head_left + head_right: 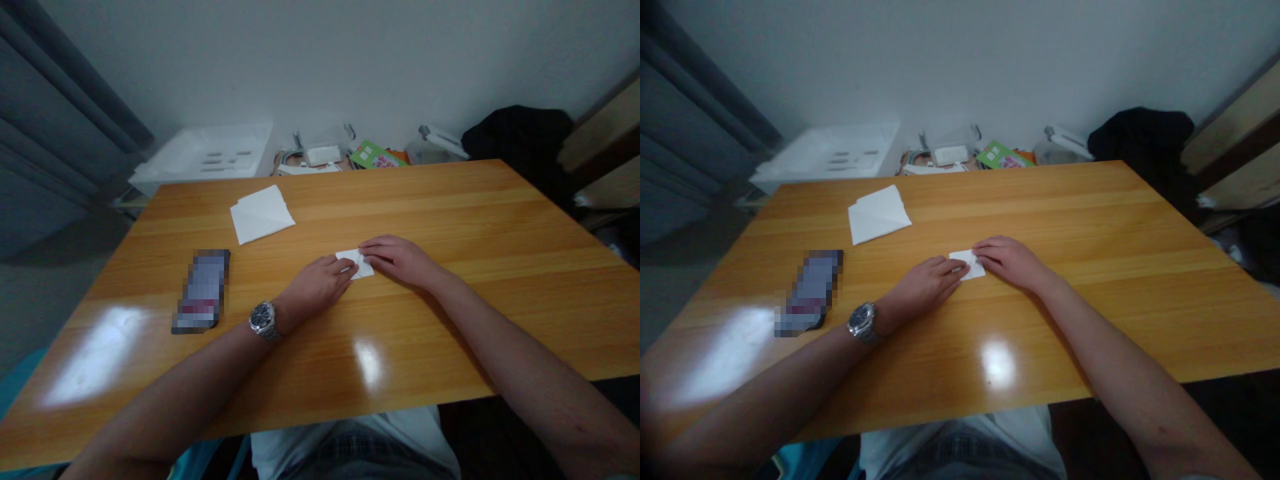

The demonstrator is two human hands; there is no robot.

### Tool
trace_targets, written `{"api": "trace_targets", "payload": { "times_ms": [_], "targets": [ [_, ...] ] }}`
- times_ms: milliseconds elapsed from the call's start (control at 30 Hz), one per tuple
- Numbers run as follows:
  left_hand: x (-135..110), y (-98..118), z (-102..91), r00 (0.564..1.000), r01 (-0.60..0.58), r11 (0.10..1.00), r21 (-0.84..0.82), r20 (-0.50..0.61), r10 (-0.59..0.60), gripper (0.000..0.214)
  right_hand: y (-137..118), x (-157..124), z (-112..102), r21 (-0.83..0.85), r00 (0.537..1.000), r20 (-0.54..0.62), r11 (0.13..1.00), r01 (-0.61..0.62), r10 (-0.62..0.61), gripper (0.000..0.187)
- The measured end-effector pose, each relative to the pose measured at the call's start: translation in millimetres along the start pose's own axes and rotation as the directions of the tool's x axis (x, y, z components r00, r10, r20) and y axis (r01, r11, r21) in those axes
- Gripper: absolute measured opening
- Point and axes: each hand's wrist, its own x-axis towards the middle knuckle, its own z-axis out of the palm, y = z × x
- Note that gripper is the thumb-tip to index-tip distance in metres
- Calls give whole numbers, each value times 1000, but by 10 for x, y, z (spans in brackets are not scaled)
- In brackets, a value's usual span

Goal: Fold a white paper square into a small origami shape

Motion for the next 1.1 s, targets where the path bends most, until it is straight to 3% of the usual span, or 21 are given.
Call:
{"api": "trace_targets", "payload": {
  "times_ms": [433,833,1100],
  "targets": [
    [-29,-35,35,1000,-23,993,-119,13,25,47,12,-17,16,-17,1000,-1,1000,9,-9,33],
    [-30,-14,16,999,-25,997,-73,33,27,43,-47,-9,-27,59,998,-17,996,-64,65,33],
    [-24,30,0,999,-29,999,-39,28,30,39,20,-37,-5,20,999,25,999,-28,28,32]
  ]
}}
